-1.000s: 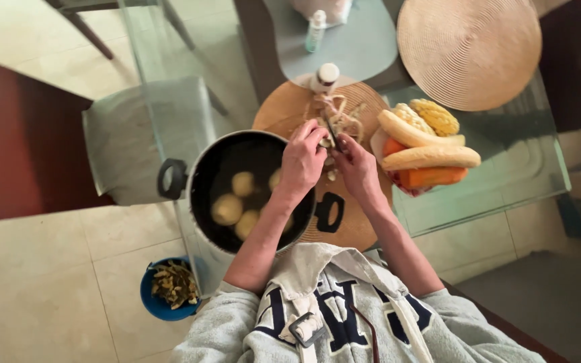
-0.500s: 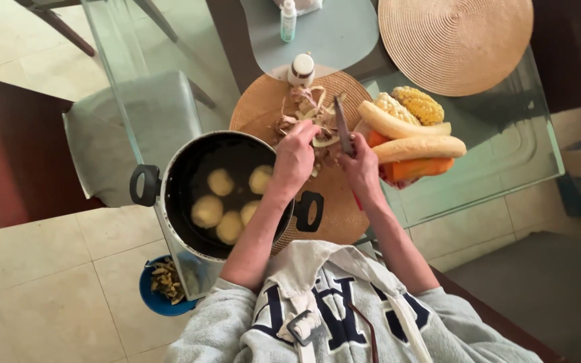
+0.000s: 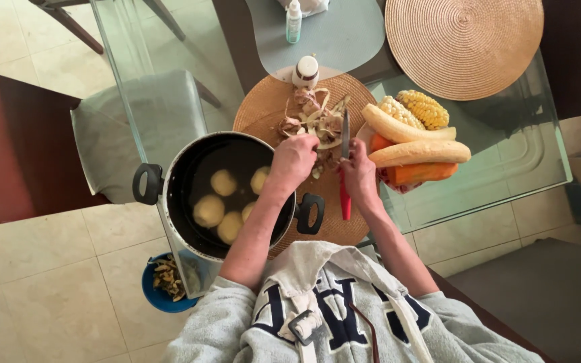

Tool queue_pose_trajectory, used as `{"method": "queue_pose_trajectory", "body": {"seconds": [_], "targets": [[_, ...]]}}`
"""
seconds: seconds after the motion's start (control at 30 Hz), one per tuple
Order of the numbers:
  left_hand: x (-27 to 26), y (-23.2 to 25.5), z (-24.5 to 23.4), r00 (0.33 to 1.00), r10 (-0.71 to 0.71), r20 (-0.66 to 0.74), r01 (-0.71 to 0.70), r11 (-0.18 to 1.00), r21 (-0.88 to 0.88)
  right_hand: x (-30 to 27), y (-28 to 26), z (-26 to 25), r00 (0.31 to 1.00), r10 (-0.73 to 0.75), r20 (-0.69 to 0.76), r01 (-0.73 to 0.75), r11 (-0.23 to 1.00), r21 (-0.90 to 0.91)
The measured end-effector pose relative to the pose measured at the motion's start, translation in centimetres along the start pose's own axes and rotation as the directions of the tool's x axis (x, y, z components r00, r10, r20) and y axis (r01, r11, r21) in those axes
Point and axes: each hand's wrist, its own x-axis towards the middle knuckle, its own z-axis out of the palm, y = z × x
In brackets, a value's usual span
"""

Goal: The person peels potatoes with a small knife over a pot of water, letting peels fall onto the table, and places peeled potatoes into the pot. They then gather the peels by hand, carry them to a blue bowl on the floor, and finally handle plantains on the table.

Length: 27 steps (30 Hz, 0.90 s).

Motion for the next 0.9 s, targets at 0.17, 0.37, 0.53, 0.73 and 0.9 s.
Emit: {"method": "queue_pose_trajectory", "body": {"seconds": [0.17, 0.37, 0.53, 0.73, 0.9], "targets": [[-0.3, -0.5, 1.4, 0.994, 0.058, -0.088, -0.058, 0.998, 0.005, -0.1, 1.9, -0.4, 0.978, -0.205, -0.041, 0.192, 0.959, -0.208], [-0.4, 0.6, 0.8, 1.0, -0.025, -0.009, 0.025, 1.0, 0.019, 0.2, 3.7, 0.1, 0.995, -0.103, -0.004, 0.087, 0.865, -0.495], [-1.0, 0.0, 0.7, 0.988, 0.083, -0.134, -0.094, 0.993, -0.074, 0.8, 6.4, 0.0, 0.942, -0.326, 0.077, 0.315, 0.782, -0.538], [-2.3, 1.1, -1.9, 0.959, 0.115, -0.26, -0.144, 0.985, -0.098, -2.3, -4.5, -1.1, 0.942, -0.284, 0.178, 0.335, 0.82, -0.464], [-4.6, 1.4, -3.7, 0.965, 0.129, -0.227, -0.165, 0.975, -0.146, -3.7, -7.0, 0.6, 0.944, -0.265, 0.199, 0.262, 0.964, 0.04]]}}
